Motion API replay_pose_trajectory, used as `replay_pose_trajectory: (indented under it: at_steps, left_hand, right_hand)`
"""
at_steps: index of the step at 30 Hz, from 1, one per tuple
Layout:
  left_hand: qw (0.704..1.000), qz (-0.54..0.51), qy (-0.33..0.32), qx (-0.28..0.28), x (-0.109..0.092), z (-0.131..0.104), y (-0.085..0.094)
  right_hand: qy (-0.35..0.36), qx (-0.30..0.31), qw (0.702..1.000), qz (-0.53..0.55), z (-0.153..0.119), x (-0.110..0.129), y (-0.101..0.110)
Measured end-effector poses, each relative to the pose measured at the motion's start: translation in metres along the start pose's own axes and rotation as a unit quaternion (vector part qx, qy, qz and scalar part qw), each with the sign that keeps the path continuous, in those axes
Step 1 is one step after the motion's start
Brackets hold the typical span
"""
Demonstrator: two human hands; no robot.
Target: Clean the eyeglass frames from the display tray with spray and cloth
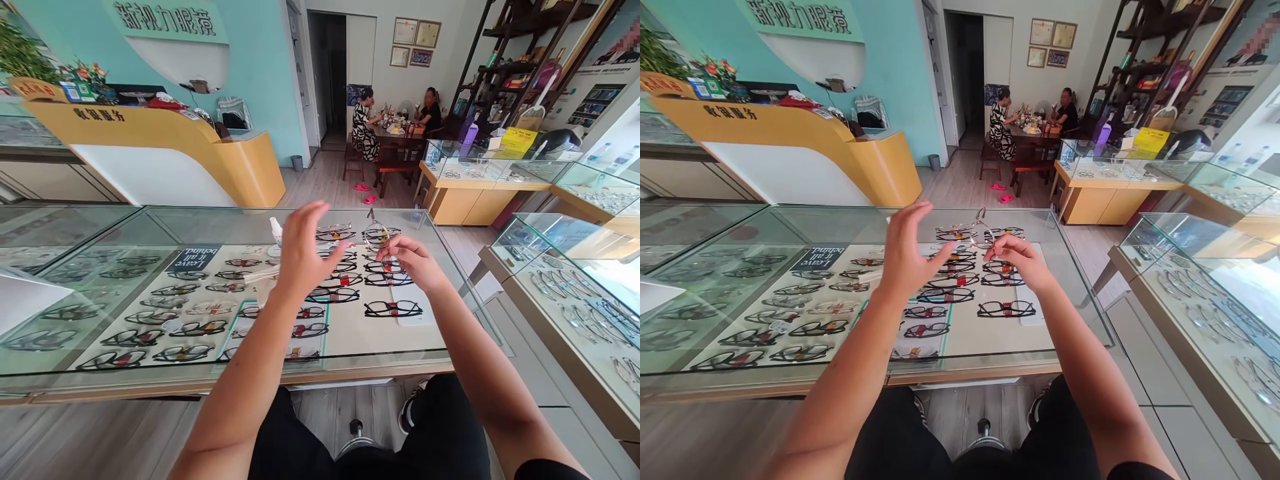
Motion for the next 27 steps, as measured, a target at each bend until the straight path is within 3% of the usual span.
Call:
replay_pose_trajectory:
  at_steps: [3, 10, 13, 16, 19, 22, 25, 27]
  left_hand:
    - [0.994, -0.034, -0.087, 0.057, -0.021, -0.006, -0.024]
    - [0.990, -0.065, -0.062, 0.107, -0.015, -0.010, -0.026]
    - [0.991, -0.069, -0.070, 0.092, -0.012, -0.008, -0.022]
    - [0.990, -0.085, -0.102, 0.043, -0.014, -0.007, -0.017]
    - [0.992, -0.094, -0.089, -0.008, -0.015, -0.004, -0.012]
    - [0.994, -0.085, -0.054, -0.047, -0.014, 0.004, -0.006]
    - [0.991, -0.098, -0.065, -0.070, -0.014, 0.023, 0.002]
    - [0.989, -0.105, -0.072, -0.069, -0.014, 0.043, 0.009]
  right_hand:
    - [-0.004, 0.050, 0.999, -0.015, -0.002, 0.000, -0.002]
    - [0.007, 0.085, 0.996, -0.025, -0.002, 0.001, -0.004]
    - [0.014, 0.091, 0.995, -0.025, -0.004, 0.006, -0.007]
    - [0.054, 0.071, 0.993, -0.073, -0.006, 0.021, -0.006]
    - [0.110, 0.025, 0.981, -0.158, 0.000, 0.047, 0.003]
    - [0.152, 0.026, 0.965, -0.215, 0.022, 0.087, 0.023]
    - [0.142, 0.055, 0.950, -0.273, 0.051, 0.141, 0.055]
    - [0.103, 0.040, 0.949, -0.294, 0.064, 0.178, 0.080]
Point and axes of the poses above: each hand's wrist, its own z-axis towards the middle knuckle, its own y-axis out of the back of the hand, x = y × z, the point moved 2 cm from there along z, towards the middle knuckle, and after that the axes turned 11 degrees about -z, right-handed, at the moved point
